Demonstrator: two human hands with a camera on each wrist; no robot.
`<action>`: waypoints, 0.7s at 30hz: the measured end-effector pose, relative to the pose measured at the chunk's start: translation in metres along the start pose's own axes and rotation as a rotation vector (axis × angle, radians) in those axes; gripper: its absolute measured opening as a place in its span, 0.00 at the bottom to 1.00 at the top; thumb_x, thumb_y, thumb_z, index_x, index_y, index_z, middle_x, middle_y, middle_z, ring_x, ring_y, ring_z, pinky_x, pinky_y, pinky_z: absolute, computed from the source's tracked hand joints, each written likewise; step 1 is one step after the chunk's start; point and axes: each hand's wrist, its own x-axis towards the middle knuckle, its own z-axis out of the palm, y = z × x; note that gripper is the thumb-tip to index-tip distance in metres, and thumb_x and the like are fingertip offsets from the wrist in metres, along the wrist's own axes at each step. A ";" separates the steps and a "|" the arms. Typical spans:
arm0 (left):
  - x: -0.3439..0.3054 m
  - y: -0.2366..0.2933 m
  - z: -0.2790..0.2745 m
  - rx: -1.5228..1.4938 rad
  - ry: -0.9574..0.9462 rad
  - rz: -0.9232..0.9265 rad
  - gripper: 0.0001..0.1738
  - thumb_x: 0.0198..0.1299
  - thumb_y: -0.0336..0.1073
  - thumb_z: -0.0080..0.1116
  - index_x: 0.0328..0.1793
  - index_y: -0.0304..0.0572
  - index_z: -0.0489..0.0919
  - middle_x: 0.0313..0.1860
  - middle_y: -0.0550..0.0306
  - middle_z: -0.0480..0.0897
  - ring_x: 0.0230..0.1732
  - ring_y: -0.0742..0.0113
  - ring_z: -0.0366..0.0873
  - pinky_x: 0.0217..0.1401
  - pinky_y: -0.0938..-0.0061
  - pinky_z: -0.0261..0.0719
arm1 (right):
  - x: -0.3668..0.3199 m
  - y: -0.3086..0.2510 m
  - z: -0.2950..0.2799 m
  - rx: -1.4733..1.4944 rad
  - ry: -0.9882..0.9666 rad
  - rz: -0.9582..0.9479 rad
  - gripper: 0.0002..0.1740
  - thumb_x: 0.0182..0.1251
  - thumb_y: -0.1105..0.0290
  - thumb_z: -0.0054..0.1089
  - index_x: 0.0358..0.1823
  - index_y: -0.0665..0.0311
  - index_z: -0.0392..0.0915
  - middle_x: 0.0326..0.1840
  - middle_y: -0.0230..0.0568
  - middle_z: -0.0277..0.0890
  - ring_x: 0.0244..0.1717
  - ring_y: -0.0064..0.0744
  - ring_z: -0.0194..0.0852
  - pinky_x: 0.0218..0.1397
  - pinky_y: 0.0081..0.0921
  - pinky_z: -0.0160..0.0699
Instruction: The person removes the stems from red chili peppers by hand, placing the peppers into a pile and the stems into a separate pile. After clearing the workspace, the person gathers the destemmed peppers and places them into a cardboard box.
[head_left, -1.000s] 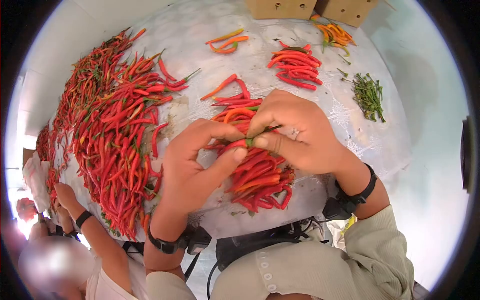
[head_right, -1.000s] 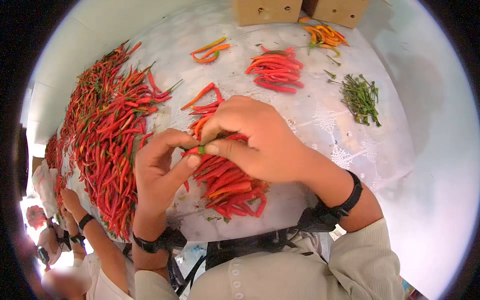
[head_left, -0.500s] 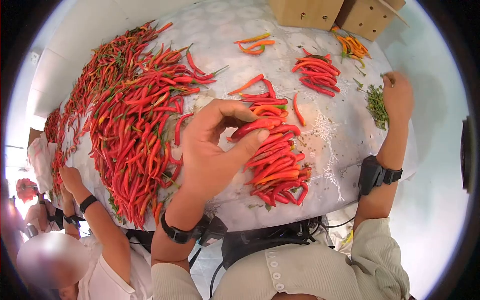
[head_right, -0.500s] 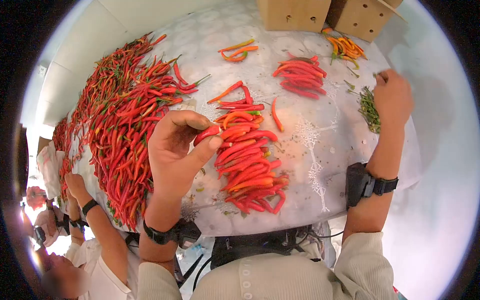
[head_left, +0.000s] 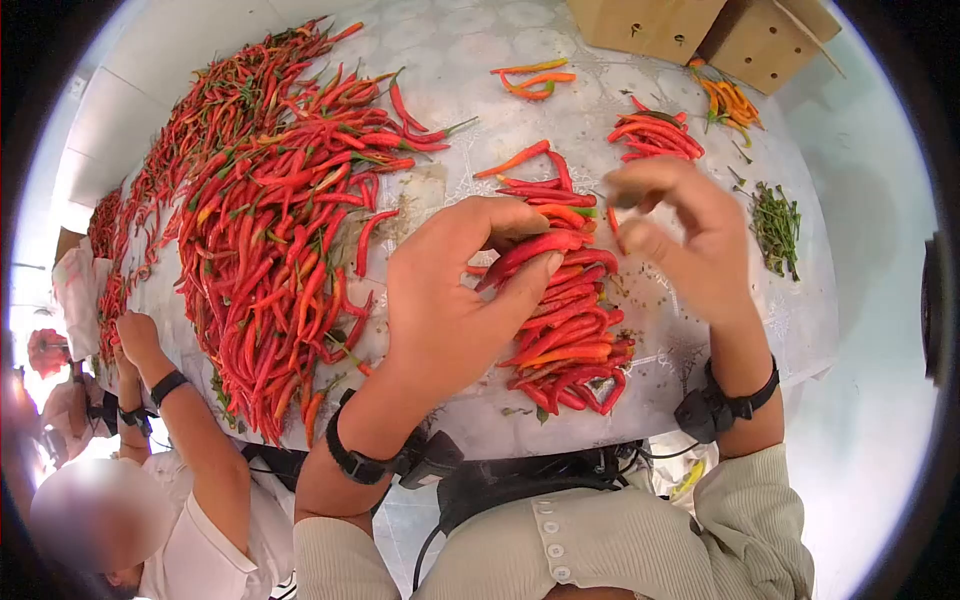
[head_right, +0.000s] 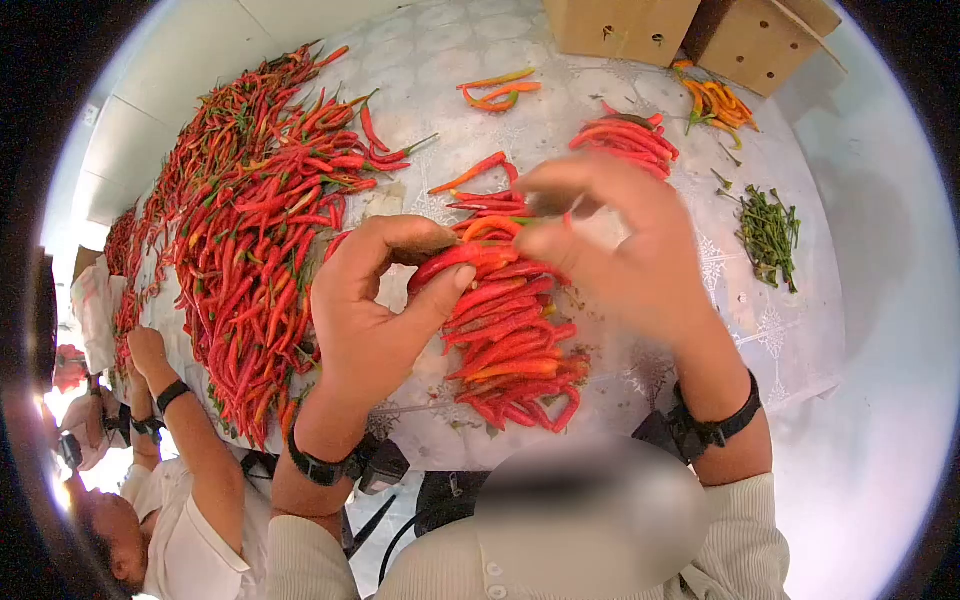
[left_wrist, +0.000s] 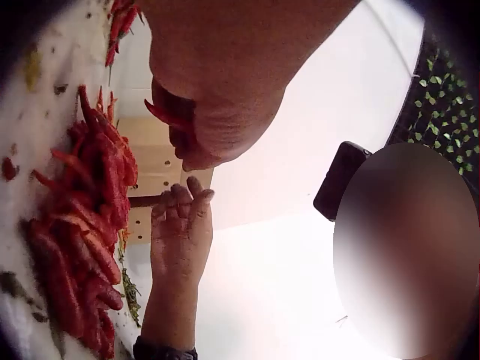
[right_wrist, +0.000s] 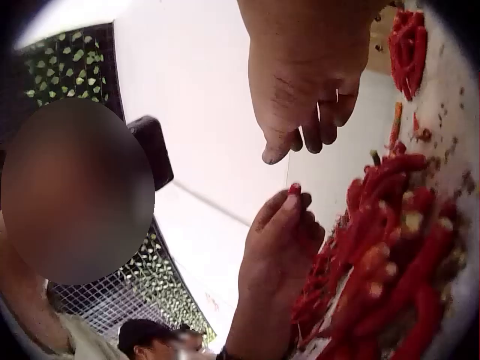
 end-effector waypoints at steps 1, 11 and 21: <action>0.000 0.000 0.000 0.011 -0.001 -0.009 0.16 0.51 0.23 0.69 0.46 0.35 0.78 0.40 0.56 0.83 0.40 0.72 0.80 0.46 0.77 0.78 | -0.002 -0.006 0.009 0.059 -0.043 0.017 0.15 0.58 0.71 0.68 0.47 0.64 0.81 0.42 0.37 0.82 0.42 0.28 0.79 0.48 0.24 0.77; 0.000 0.000 0.003 0.102 -0.029 0.046 0.21 0.49 0.22 0.69 0.50 0.36 0.76 0.41 0.54 0.83 0.40 0.70 0.83 0.46 0.75 0.81 | -0.005 -0.007 0.020 0.049 -0.175 0.070 0.13 0.60 0.70 0.66 0.45 0.66 0.80 0.40 0.43 0.81 0.40 0.32 0.80 0.45 0.26 0.77; 0.004 -0.010 -0.003 -0.077 0.107 -0.115 0.18 0.52 0.21 0.67 0.49 0.35 0.75 0.38 0.54 0.84 0.39 0.70 0.84 0.44 0.76 0.81 | -0.002 0.023 0.011 0.250 0.245 0.213 0.12 0.68 0.69 0.61 0.48 0.69 0.77 0.40 0.33 0.79 0.41 0.21 0.75 0.49 0.23 0.75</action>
